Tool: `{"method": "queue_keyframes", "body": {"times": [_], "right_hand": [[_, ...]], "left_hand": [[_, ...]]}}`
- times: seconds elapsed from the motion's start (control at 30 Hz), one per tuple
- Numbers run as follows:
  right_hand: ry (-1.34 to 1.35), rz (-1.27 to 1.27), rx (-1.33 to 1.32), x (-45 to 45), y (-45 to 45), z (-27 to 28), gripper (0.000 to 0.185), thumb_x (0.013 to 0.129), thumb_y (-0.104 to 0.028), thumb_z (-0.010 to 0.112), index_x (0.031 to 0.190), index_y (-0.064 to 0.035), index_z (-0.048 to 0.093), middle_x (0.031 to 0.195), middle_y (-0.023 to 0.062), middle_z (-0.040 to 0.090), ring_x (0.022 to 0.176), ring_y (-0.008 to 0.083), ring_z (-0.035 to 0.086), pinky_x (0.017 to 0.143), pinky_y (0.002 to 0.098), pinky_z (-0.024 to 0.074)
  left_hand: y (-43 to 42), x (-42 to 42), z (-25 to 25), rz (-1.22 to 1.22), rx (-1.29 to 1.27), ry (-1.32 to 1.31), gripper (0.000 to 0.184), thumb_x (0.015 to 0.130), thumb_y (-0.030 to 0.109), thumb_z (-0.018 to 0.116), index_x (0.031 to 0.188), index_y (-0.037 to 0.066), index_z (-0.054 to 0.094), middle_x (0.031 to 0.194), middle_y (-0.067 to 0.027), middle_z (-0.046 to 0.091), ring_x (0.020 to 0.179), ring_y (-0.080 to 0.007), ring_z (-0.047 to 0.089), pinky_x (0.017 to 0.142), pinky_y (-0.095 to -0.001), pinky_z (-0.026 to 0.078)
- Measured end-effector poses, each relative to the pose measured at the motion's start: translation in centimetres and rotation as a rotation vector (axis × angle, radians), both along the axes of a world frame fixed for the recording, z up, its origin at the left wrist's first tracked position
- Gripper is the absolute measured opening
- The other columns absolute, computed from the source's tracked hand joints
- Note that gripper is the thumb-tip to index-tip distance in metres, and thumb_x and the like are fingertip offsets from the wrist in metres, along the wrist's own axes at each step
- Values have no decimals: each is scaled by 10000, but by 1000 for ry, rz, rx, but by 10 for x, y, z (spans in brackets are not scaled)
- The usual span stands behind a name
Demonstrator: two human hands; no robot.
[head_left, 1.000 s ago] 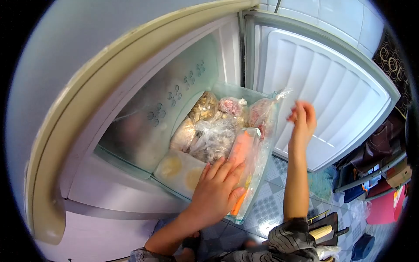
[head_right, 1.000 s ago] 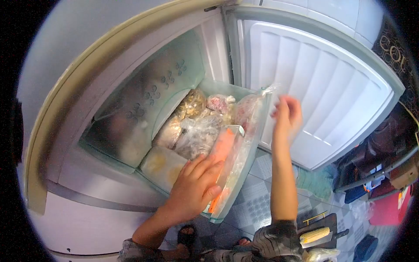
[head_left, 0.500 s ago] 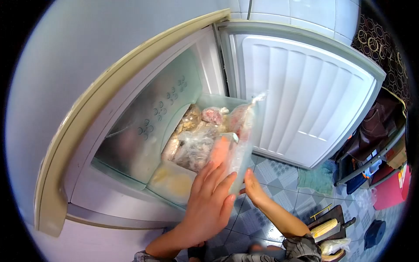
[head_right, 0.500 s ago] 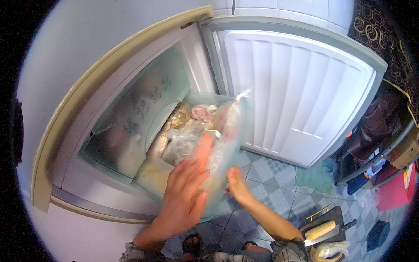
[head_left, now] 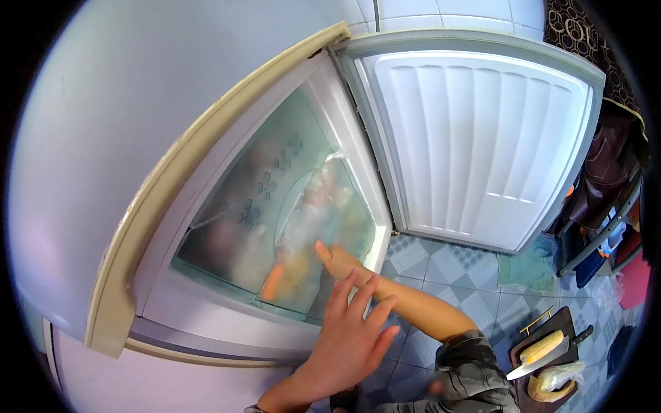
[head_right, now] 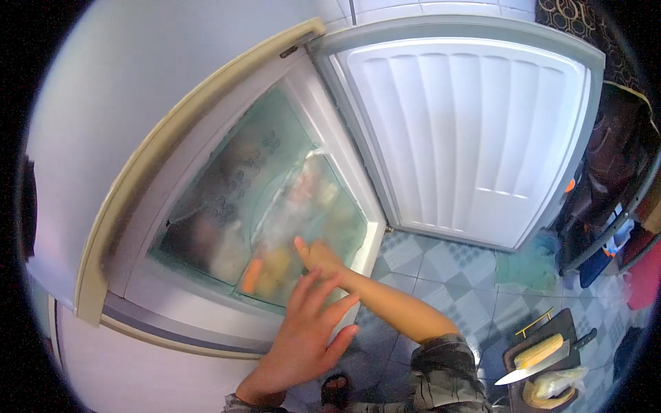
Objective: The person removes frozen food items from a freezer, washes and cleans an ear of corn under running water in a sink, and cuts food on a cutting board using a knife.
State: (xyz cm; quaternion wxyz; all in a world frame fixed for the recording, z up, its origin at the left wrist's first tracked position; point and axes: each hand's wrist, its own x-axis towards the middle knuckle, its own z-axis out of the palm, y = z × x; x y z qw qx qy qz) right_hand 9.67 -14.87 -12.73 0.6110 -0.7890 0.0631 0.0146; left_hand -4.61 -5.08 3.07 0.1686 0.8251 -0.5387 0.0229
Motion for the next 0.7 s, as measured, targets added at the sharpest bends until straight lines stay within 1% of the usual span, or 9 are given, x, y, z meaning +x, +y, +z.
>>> {"method": "queue_keyframes", "body": {"times": [0.03, 0.17, 0.23, 0.27, 0.3, 0.37, 0.47, 0.6, 0.7], "right_hand": [[-31, -132, -34, -3, 2, -4, 869, 822, -663, 275, 930, 159, 536, 991, 356, 526, 981, 446, 519, 816, 450, 409], [18, -76, -19, -9, -2, -7, 848, 830, -652, 271, 973, 142, 534, 1006, 360, 517, 1012, 437, 506, 851, 438, 398], [-132, -120, 82, -1, 2, -32, 737, 814, -657, 348, 929, 48, 528, 828, 213, 588, 766, 301, 572, 726, 365, 444], [-134, -135, 89, -7, -2, -39, 737, 814, -657, 348, 929, 48, 528, 828, 213, 588, 766, 301, 572, 726, 365, 444], [-116, -169, 113, -23, -13, -42, 652, 822, -595, 411, 933, 39, 517, 833, 204, 577, 768, 297, 559, 716, 363, 440], [-198, -470, -6, -39, -41, -82, 492, 817, -450, 527, 935, 26, 499, 836, 183, 549, 771, 282, 531, 704, 365, 431], [-313, -999, -164, -93, -133, -94, 477, 816, -410, 526, 974, 40, 502, 905, 198, 543, 851, 304, 509, 763, 381, 399], [-558, -1684, -525, -192, -274, -52, 466, 813, -356, 526, 1027, 58, 506, 997, 218, 535, 958, 334, 480, 841, 402, 356], [-457, -1904, -542, -245, -357, -10, 464, 811, -315, 526, 1067, 71, 509, 1066, 233, 530, 1038, 356, 458, 900, 418, 324]], "left_hand": [[0, -2, -1, 3, 14, 0, 383, 782, 204, 604, 1123, 50, 523, 1236, -176, 396, 1208, -403, 286, 992, -496, 255], [-5, -7, -5, 12, 181, -45, 396, 788, 217, 597, 1120, 18, 511, 1217, -185, 417, 1182, -392, 326, 985, -498, 265], [-6, -9, -9, -52, 254, -34, 416, 797, 223, 582, 1128, -11, 492, 1176, -189, 460, 1139, -373, 386, 972, -475, 292], [-7, -10, -9, -65, 261, -38, 416, 797, 223, 582, 1128, -11, 492, 1176, -189, 460, 1139, -373, 386, 972, -475, 292], [-7, -11, -9, -111, 239, 7, 419, 800, 223, 577, 1130, -18, 486, 1156, -191, 476, 1124, -365, 406, 967, -458, 302], [-7, -13, -7, -161, 224, 59, 423, 803, 223, 572, 1132, -25, 479, 1136, -194, 491, 1108, -358, 425, 963, -441, 312], [-7, -17, -7, -184, 261, 56, 422, 799, 228, 574, 1121, -29, 482, 1106, -196, 507, 1084, -341, 445, 953, -418, 326], [4, -20, -31, -340, 418, -41, 384, 780, 222, 585, 1059, -29, 502, 1006, -188, 531, 995, -325, 486, 920, -413, 349], [27, -20, -56, -390, 620, -8, 361, 770, 216, 591, 1026, -24, 510, 941, -171, 537, 923, -320, 507, 892, -404, 366]]}}
